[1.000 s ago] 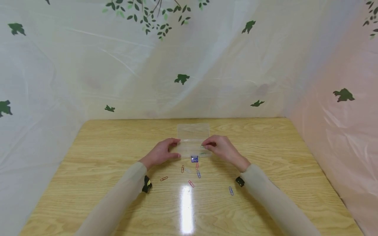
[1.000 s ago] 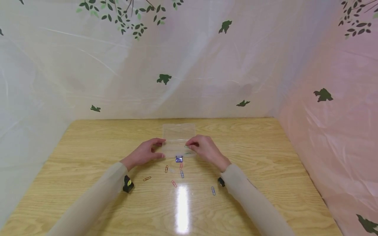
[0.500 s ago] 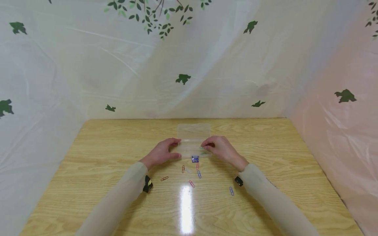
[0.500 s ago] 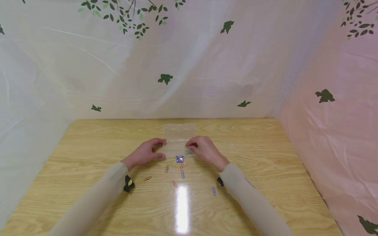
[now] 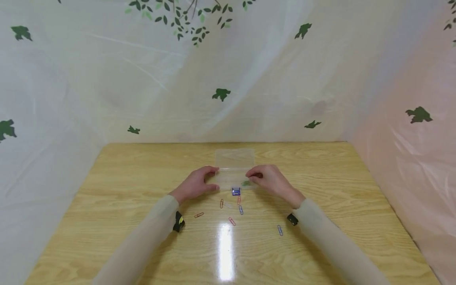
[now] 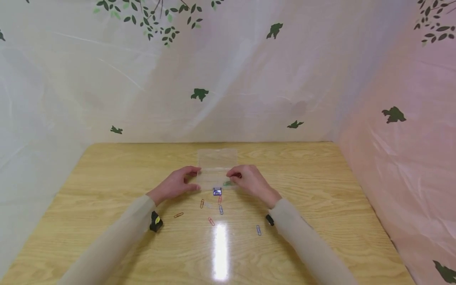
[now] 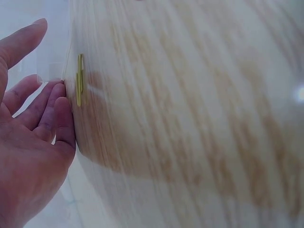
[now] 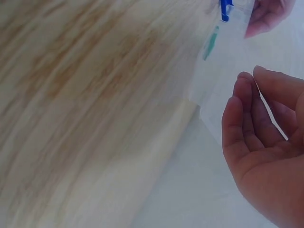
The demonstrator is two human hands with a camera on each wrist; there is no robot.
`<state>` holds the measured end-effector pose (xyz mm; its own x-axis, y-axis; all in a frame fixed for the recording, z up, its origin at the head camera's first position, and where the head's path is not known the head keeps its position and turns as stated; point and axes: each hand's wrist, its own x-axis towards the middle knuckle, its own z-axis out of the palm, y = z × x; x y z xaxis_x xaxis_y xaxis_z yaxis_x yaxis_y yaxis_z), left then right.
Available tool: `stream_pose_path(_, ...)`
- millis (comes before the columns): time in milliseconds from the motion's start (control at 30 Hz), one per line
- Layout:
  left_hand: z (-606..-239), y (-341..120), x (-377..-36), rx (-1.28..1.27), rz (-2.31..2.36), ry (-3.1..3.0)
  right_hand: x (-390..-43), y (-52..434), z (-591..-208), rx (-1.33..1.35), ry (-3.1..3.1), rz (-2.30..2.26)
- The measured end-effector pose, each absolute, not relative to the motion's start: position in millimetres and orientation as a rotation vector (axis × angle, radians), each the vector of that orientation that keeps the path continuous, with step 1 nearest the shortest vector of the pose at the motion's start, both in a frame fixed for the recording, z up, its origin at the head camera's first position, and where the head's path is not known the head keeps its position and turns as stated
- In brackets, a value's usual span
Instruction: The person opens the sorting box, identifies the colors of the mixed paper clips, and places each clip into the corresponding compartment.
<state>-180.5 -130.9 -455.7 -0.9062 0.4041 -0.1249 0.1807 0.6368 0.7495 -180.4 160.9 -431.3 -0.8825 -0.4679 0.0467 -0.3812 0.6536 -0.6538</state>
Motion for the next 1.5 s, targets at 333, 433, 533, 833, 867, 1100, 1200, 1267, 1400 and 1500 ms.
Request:
stream_pose_path(333,-456,-132,-180,0.460,1.135,2.578,-164,179,-419,-0.716,2.716,-1.154)
stream_pose_path(433,-455,-133,-179,0.442,1.123,2.569,-159,185,-417,-0.722,2.731,-1.141)
stream_pose_path(533,-455,-133,-179,0.442,1.119,2.566,-152,191,-412,-0.717,2.742,-1.124)
stream_pose_path(833,-455,-133,-181,0.456,1.130,2.566,-132,211,-408,-0.774,2.704,-1.105)
stream_pose_path(867,-455,-133,-182,0.460,1.128,2.569,-130,214,-408,-0.782,2.700,-1.104)
stream_pose_path(1100,-455,-133,-182,0.462,1.126,2.568,-121,228,-414,-0.842,2.670,-1.074)
stream_pose_path(1200,-455,-132,-183,0.452,1.129,2.562,-118,233,-414,-0.856,2.655,-1.048)
stream_pose_path(1267,-455,-132,-183,0.455,1.126,2.564,-117,236,-416,-0.861,2.642,-1.030)
stream_pose_path(1400,-456,-132,-183,0.455,1.123,2.565,-114,240,-421,-0.882,2.607,-1.001)
stream_pose_path(1500,-456,-132,-183,0.453,1.124,2.566,-111,243,-425,-0.909,2.575,-1.001)
